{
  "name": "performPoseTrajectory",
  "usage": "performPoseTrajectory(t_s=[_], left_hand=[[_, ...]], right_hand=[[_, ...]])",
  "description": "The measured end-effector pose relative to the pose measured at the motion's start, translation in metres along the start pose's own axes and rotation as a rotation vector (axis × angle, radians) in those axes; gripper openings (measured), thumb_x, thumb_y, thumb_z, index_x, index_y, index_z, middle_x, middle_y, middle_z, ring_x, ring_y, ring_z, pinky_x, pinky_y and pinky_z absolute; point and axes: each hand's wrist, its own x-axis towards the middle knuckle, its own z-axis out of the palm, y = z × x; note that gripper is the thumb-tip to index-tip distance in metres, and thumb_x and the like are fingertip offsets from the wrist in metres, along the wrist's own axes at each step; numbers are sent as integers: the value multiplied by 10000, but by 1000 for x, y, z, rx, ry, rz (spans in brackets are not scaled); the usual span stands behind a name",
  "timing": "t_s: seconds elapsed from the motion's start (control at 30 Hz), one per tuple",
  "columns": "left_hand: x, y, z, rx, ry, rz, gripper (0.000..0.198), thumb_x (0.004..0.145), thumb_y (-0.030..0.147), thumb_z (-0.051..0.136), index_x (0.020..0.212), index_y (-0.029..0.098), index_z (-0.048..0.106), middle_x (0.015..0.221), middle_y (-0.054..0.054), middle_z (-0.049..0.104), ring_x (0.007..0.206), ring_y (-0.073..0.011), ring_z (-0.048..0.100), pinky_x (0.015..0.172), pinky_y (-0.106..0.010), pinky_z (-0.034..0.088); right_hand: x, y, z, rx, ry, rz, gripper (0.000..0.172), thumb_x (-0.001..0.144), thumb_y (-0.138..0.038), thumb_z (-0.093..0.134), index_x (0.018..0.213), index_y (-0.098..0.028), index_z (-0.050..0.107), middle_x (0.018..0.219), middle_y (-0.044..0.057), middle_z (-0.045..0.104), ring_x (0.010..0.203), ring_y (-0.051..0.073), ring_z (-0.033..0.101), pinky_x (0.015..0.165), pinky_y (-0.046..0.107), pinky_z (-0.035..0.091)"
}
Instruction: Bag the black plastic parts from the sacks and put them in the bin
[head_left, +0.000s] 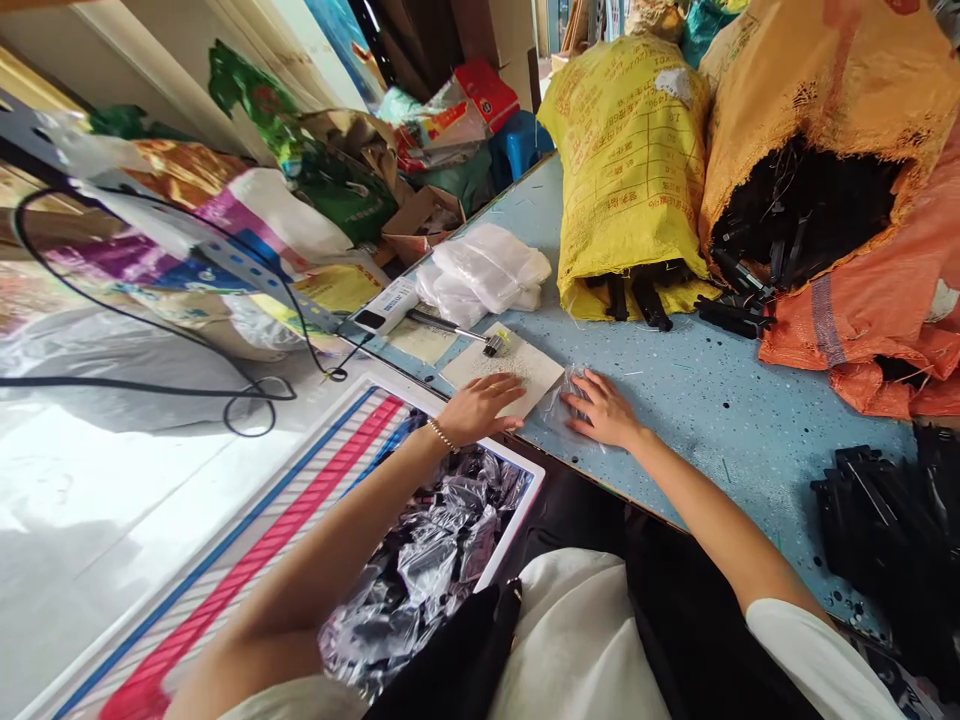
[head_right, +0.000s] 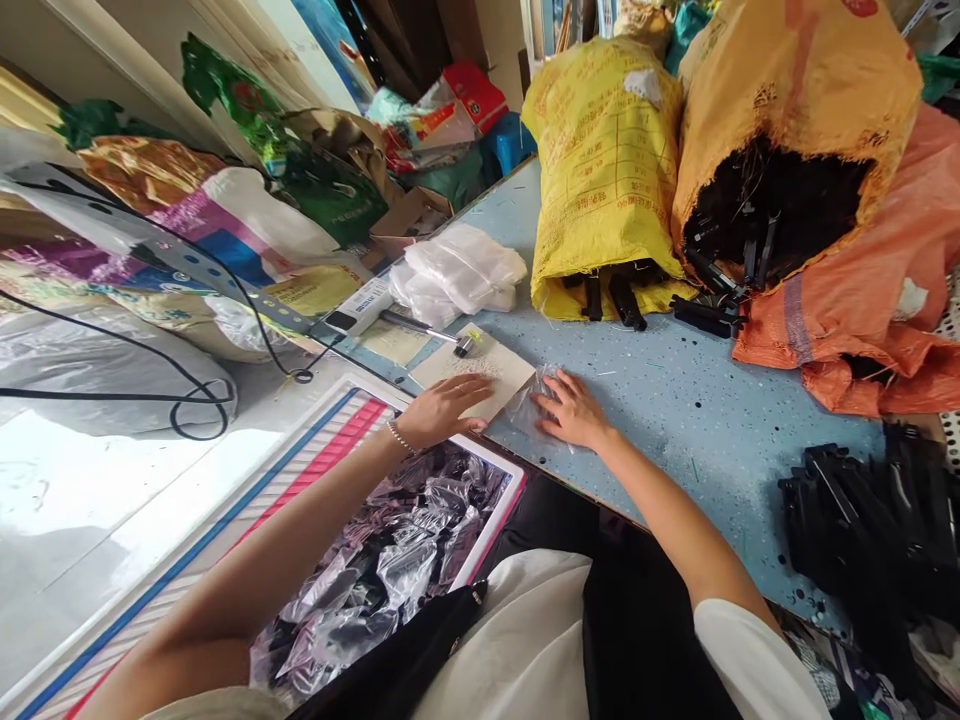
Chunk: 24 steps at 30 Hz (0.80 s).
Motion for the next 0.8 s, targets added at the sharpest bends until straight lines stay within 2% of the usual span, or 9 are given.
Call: performPoseTrajectory(t_s=[0.07, 0.17, 0.2, 0.3, 0.4, 0.47, 0.53, 0.63, 0.8], left_hand=[[23, 8, -5, 3, 25, -29, 601, 908, 500, 584, 1439, 230, 507, 1441, -147, 572, 1378, -335, 477, 1123, -521, 408], [65, 17, -2, 65, -38, -25, 740, 798, 460, 688, 1457, 202, 473, 1519, -183, 473, 1457, -410, 337, 1172, -653, 242], [77, 18, 1, 88, -81, -19, 738, 772, 443, 701, 1436, 199, 492, 1500, -191, 488, 1448, -423, 345, 1168, -684, 201], [103, 12, 9, 114, -150, 14, 592, 749, 394, 688, 1294, 181, 596, 1303, -182, 619, 1267, -392, 539, 1165, -676, 191], [112, 1, 12, 70, -95, 65, 438, 717, 319, 679, 1121, 156, 645, 1125, -158, 656, 1081, -344, 620, 1139, -594, 301], [113, -5, 12, 27, -51, 62, 337, 727, 227, 626, 1056, 152, 637, 1046, -145, 655, 1009, -310, 627, 1041, -503, 428], [113, -8, 11, 4, -34, 51, 312, 747, 152, 557, 1051, 150, 623, 1024, -139, 650, 964, -277, 626, 926, -421, 490], [113, -7, 9, 19, -54, 60, 338, 769, 185, 560, 1101, 167, 625, 1074, -136, 653, 995, -282, 617, 885, -404, 485], [115, -5, 5, 100, -123, 2, 356, 739, 368, 660, 1050, 194, 663, 1066, -145, 658, 1021, -346, 600, 902, -477, 440]], right_hand=[[0, 1, 1, -1, -6, -1, 518, 927, -498, 615, 1381, -248, 605, 1540, 131, 456, 1489, 360, 291, 1186, 583, 310], [-1, 3, 3, -7, 0, -4, 513, 934, -507, 603, 1377, -248, 604, 1539, 131, 462, 1488, 349, 300, 1189, 577, 299], [-2, 3, 3, -8, 5, -5, 513, 935, -507, 602, 1374, -243, 606, 1536, 135, 465, 1487, 347, 304, 1190, 575, 298], [-4, 2, 2, -5, 15, -4, 506, 936, -503, 600, 1369, -242, 609, 1529, 140, 473, 1478, 346, 317, 1184, 574, 306], [-4, 1, 1, -8, 7, 7, 492, 933, -496, 604, 1359, -251, 617, 1523, 134, 480, 1477, 346, 317, 1182, 569, 310], [-2, 0, 2, -10, 0, 6, 484, 930, -493, 608, 1348, -250, 625, 1527, 132, 474, 1483, 344, 305, 1188, 564, 300], [3, 0, 5, -12, -8, -7, 492, 925, -502, 610, 1338, -235, 631, 1539, 141, 457, 1486, 351, 294, 1193, 567, 285], [14, 1, 10, -13, -25, -22, 522, 917, -524, 615, 1339, -216, 630, 1550, 158, 440, 1487, 363, 290, 1198, 573, 265], [25, 0, 15, -20, -26, -19, 527, 935, -528, 587, 1386, -255, 592, 1567, 136, 423, 1497, 355, 274, 1198, 574, 256]])
